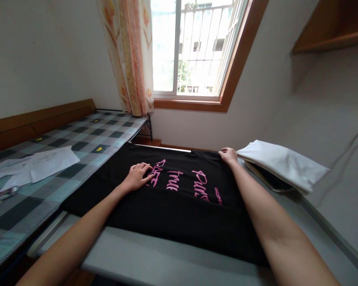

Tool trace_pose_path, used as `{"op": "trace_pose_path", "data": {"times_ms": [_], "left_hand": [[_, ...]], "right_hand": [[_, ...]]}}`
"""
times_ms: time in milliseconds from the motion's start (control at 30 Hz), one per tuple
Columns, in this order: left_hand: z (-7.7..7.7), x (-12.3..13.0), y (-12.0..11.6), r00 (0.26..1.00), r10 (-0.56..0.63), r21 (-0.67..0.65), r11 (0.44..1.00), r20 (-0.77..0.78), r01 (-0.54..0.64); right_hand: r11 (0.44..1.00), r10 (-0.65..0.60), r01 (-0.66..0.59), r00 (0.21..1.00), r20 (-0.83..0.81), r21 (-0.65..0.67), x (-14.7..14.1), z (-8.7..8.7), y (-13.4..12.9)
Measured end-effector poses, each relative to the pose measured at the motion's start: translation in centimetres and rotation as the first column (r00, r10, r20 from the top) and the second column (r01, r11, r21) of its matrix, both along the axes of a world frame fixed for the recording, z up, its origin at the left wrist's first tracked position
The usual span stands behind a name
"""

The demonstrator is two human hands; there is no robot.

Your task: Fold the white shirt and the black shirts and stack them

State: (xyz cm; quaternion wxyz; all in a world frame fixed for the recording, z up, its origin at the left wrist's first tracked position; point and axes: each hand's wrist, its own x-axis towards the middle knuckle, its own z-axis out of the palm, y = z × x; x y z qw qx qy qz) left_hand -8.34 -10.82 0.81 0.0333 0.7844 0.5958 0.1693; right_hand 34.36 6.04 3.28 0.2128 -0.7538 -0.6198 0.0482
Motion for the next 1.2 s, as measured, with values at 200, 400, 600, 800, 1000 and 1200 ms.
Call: {"op": "trace_pose_path", "data": {"times_ms": [200, 400, 600, 800, 1000, 1200], "left_hand": [[0.0, 0.0, 0.0, 1.0, -0.005, -0.003, 1.0, 0.013, 0.005], [-0.1, -0.1, 0.0, 1.0, -0.003, -0.006, 1.0, 0.005, 0.003], [-0.1, 0.0, 0.0, 1.0, -0.004, 0.001, 1.0, 0.009, 0.004], [-0.1, 0.0, 0.0, 1.0, -0.004, 0.005, 1.0, 0.01, 0.004], [-0.1, 0.0, 0.0, 1.0, -0.009, -0.001, 1.0, 0.006, 0.009], [0.0, 0.0, -0.1, 1.0, -0.007, -0.014, 1.0, 0.001, 0.007]], "right_hand": [[0.983, -0.123, 0.115, 0.991, -0.047, -0.14, -0.5, 1.3, 0.2], [0.946, -0.216, 0.209, 0.977, 0.0, -0.248, -1.1, 0.9, -0.7], [0.968, -0.071, 0.077, 0.997, 0.036, -0.24, -1.3, 0.7, -1.4], [0.983, -0.141, 0.127, 0.984, -0.106, -0.134, -1.4, 1.7, -0.8], [0.999, 0.05, -0.046, 0.98, -0.191, 0.024, -1.2, 3.5, 0.2], [0.714, 0.564, -0.583, 0.807, 0.175, 0.388, -2.0, 3.0, -5.4]]}}
